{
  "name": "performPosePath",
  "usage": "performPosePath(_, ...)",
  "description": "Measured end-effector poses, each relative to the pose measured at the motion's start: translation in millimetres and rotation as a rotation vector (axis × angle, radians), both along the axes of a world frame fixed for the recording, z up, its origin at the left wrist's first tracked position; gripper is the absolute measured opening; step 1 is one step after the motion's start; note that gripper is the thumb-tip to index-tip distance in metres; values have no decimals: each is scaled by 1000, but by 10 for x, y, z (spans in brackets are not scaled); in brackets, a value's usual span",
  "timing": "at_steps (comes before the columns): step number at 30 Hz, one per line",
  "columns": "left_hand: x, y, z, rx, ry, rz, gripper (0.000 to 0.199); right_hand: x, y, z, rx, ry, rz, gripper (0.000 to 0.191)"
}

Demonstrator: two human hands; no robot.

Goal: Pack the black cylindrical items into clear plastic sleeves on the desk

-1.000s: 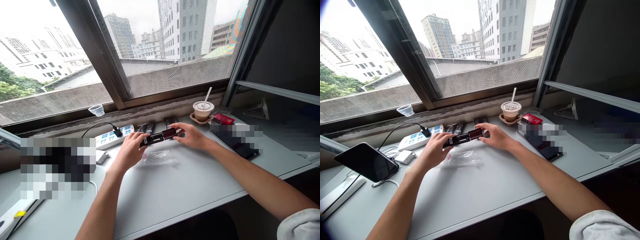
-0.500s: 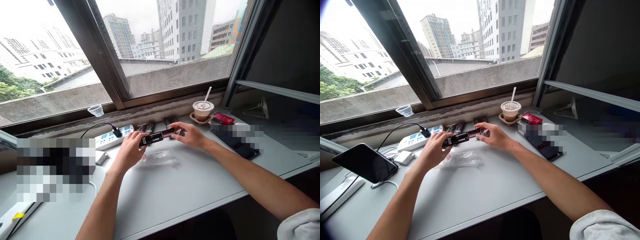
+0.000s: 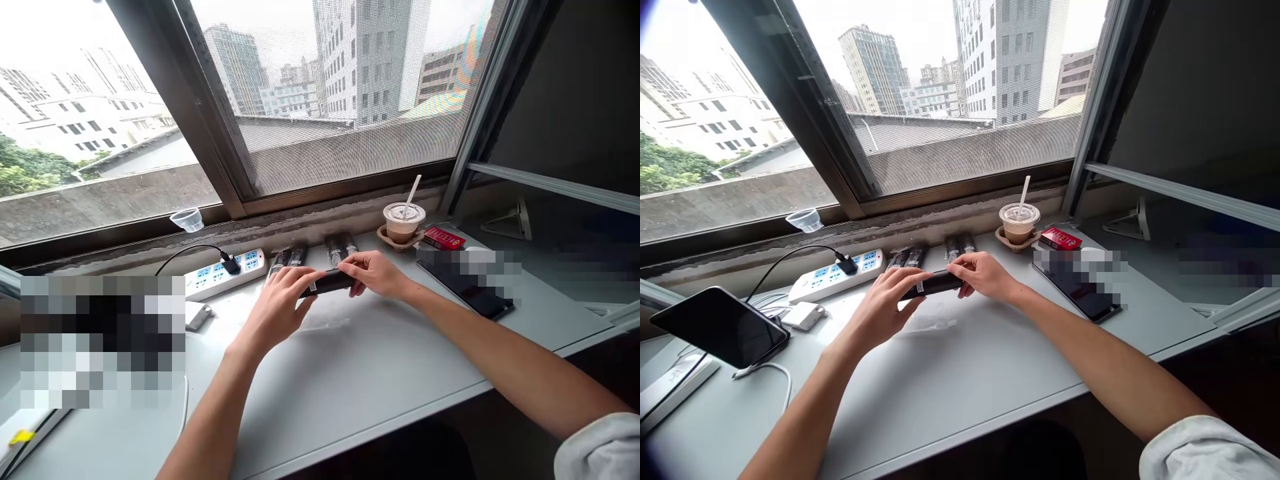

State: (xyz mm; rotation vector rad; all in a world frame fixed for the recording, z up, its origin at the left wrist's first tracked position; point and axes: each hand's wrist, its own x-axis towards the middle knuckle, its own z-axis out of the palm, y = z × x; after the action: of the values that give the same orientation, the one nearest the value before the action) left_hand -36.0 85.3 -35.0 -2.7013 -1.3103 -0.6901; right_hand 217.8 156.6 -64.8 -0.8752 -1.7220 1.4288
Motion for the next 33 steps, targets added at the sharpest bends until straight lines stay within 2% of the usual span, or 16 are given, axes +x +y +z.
performPosePath(5, 65, -18, -4, -36, -111, -110, 43, 28, 49, -28, 3, 19, 33, 46)
performPosePath(9, 79, -19, -23, -46, -154, -142, 45, 15, 77, -62, 3, 33, 68, 43)
performPosePath(13, 116, -23, -44, -60, -127, -150, 41, 12, 33, -31, -8, 16, 235, 41)
performPosePath(16, 176, -46, -17, 32, -54, -138, 38, 36, 8, 5, -46, 69, 326, 48)
performPosePath(18, 184, -67, 34, 141, -76, -88, 34, 67, 25, 19, -75, 101, 302, 51)
performPosePath(20, 141, -86, 93, 173, -139, -31, 33, 108, 65, 27, -135, 139, 228, 60)
performPosePath(23, 9, -103, 132, -45, -86, -3, 52, 167, 120, 34, -249, 214, 149, 85)
performPosePath(26, -110, -111, 88, -305, 68, 44, 68, 202, 121, 43, -320, 201, 174, 111)
performPosePath(29, -152, -114, 34, -450, 101, 95, 66, 205, 81, 51, -358, 119, 144, 128)
performPosePath(33, -108, -123, 64, -515, 68, 101, 55, 169, 52, 52, -304, 70, 54, 125)
